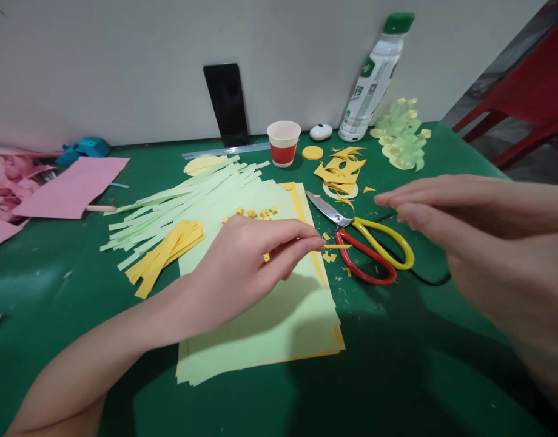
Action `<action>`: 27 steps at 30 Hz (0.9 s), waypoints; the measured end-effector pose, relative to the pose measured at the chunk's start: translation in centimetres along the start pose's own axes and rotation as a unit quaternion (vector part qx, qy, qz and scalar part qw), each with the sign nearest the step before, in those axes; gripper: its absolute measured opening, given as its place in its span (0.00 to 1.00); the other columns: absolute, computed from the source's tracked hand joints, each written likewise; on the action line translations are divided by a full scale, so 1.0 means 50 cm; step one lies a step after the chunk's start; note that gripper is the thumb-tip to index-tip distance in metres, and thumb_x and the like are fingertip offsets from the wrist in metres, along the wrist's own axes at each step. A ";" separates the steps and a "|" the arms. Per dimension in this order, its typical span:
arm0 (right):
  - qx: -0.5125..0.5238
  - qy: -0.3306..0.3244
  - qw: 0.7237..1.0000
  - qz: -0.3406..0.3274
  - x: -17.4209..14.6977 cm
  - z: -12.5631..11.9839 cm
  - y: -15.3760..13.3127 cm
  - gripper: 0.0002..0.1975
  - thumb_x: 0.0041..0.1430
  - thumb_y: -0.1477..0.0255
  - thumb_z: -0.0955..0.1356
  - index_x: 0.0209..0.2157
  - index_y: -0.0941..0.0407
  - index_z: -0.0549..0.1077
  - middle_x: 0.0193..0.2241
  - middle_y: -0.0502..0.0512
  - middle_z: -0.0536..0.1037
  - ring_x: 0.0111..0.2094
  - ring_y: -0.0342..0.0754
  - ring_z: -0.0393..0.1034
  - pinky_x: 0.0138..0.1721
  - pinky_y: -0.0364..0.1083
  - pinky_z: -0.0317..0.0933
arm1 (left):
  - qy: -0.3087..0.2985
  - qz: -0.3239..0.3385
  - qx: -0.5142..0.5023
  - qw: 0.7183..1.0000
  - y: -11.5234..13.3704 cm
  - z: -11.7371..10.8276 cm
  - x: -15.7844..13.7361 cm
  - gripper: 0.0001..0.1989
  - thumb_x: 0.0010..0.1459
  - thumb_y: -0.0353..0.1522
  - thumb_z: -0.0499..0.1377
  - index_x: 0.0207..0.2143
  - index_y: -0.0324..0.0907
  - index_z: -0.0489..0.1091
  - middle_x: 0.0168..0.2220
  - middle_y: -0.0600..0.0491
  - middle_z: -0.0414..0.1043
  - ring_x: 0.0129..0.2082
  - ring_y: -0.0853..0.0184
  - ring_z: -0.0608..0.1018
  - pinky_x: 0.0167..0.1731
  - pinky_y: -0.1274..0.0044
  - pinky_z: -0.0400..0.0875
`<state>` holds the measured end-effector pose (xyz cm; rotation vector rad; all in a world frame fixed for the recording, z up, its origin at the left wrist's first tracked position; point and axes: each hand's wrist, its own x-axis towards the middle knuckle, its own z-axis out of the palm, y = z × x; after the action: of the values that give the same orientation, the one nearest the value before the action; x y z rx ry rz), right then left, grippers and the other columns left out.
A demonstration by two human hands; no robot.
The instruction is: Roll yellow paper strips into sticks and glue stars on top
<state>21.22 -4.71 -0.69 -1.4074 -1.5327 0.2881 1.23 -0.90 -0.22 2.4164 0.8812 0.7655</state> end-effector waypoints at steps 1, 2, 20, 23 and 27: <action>0.055 -0.008 0.997 0.054 0.005 0.003 0.006 0.02 0.50 0.70 0.70 0.27 0.49 0.77 0.29 0.46 0.77 0.31 0.42 0.71 0.34 0.44 0.66 | -0.003 -0.003 0.001 1.000 0.001 0.001 0.000 0.10 0.59 0.30 0.53 0.26 0.39 0.70 0.15 0.62 0.65 0.14 0.80 0.67 0.20 0.87 0.60; 0.113 -0.019 0.989 0.093 0.012 0.006 0.012 0.02 0.48 0.70 0.71 0.27 0.48 0.77 0.28 0.45 0.78 0.29 0.40 0.71 0.32 0.42 0.67 | -0.004 -0.004 0.000 1.000 0.001 0.001 0.000 0.10 0.59 0.30 0.53 0.26 0.38 0.70 0.15 0.62 0.65 0.14 0.80 0.67 0.20 0.87 0.60; 0.363 -0.171 0.876 0.267 0.057 0.022 0.037 0.02 0.51 0.75 0.69 0.26 0.58 0.73 0.22 0.49 0.77 0.20 0.37 0.70 0.20 0.33 0.65 | -0.017 -0.001 -0.010 1.000 -0.002 0.005 -0.002 0.10 0.59 0.30 0.54 0.27 0.38 0.71 0.16 0.63 0.66 0.15 0.81 0.68 0.20 0.89 0.60; 0.354 -0.167 0.881 0.265 0.060 0.025 0.045 0.03 0.51 0.73 0.69 0.27 0.57 0.75 0.28 0.52 0.78 0.25 0.39 0.73 0.22 0.35 0.66 | -0.021 -0.004 -0.011 1.000 -0.003 0.005 -0.002 0.09 0.59 0.29 0.54 0.27 0.38 0.71 0.16 0.63 0.66 0.16 0.81 0.68 0.21 0.89 0.61; 0.335 -0.167 0.893 0.249 0.059 0.024 0.055 0.02 0.48 0.75 0.70 0.28 0.56 0.76 0.31 0.52 0.78 0.27 0.42 0.73 0.21 0.37 0.66 | -0.026 -0.009 -0.003 1.000 -0.002 0.004 -0.001 0.09 0.59 0.28 0.54 0.27 0.38 0.71 0.16 0.63 0.66 0.16 0.81 0.68 0.22 0.89 0.61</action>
<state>22.49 -0.86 -1.82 -1.1844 -1.1214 1.3022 1.27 -0.92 -0.44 2.4082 0.8781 0.6951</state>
